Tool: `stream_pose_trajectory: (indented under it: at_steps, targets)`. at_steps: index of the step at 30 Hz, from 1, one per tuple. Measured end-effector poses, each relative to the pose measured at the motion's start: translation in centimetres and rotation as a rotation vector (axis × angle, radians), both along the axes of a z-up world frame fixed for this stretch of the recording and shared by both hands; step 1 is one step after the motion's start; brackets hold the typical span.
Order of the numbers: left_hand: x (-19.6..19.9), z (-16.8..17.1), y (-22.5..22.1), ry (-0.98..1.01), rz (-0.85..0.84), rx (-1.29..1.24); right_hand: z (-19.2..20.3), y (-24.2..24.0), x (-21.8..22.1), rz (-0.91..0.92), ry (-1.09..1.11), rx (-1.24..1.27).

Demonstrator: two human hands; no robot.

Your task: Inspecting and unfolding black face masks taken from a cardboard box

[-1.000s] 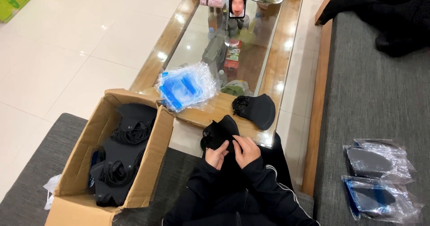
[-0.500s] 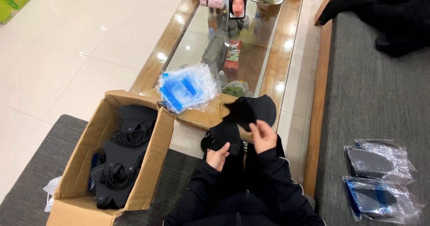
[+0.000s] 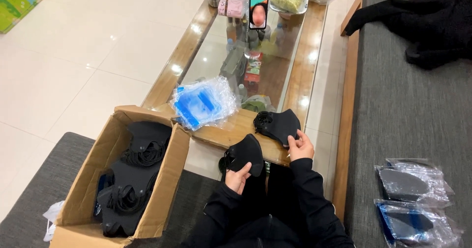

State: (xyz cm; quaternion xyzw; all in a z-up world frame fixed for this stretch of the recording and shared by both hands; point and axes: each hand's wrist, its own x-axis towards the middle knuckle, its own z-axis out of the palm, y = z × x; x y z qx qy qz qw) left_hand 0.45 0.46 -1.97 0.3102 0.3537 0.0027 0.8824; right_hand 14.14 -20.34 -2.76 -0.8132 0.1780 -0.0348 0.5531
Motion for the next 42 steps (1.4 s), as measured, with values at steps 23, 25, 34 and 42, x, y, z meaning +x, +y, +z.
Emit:
stream_pose_trajectory:
  at_steps: [23, 25, 34, 42]
  targets:
    - [-0.9, 3.6, -0.5, -0.119, 0.039, -0.033, 5.6, 3.4, -2.4, 0.589, -0.269, -0.908]
    - [-1.0, 3.6, -0.4, -0.133, 0.06, -0.029, 5.5, 3.4, -2.4, 0.594, -0.269, -0.903]
    - [-1.0, 4.5, -0.2, -0.091, -0.062, -0.047, 9.7, 5.6, -6.5, 0.491, -0.766, -0.635]
    - [-1.3, 5.3, -0.1, -0.019, -0.109, -0.041, 10.2, 8.0, -10.4, 0.61, -0.209, -0.206]
